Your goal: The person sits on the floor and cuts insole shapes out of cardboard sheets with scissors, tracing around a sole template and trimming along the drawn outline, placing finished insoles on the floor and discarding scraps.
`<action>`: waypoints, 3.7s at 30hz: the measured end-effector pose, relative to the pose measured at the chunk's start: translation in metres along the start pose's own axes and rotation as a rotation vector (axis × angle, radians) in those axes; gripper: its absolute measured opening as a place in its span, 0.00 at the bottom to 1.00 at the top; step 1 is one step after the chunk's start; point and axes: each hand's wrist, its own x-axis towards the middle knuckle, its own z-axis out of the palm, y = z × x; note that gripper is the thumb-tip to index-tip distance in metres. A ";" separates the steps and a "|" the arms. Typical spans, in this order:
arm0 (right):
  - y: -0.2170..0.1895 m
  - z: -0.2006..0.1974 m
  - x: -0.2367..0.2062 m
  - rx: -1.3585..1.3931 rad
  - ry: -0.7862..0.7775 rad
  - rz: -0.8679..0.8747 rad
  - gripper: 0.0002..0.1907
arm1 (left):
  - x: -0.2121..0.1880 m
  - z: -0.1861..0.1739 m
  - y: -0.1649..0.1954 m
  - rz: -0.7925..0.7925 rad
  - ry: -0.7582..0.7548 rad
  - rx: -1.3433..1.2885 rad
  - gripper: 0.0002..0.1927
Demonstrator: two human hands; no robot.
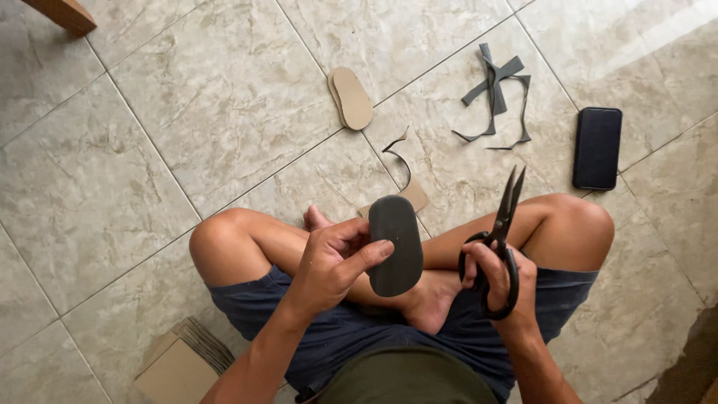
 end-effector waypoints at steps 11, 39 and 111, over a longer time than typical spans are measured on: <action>0.037 0.007 -0.004 0.025 0.026 0.136 0.08 | 0.076 -0.033 -0.030 0.596 0.266 1.231 0.28; 0.017 0.029 -0.009 0.067 -0.541 -0.073 0.19 | 0.006 0.015 0.018 0.211 0.277 -0.158 0.09; -0.045 0.034 -0.034 0.127 -0.586 0.003 0.19 | -0.023 -0.019 0.063 0.017 -0.178 0.504 0.21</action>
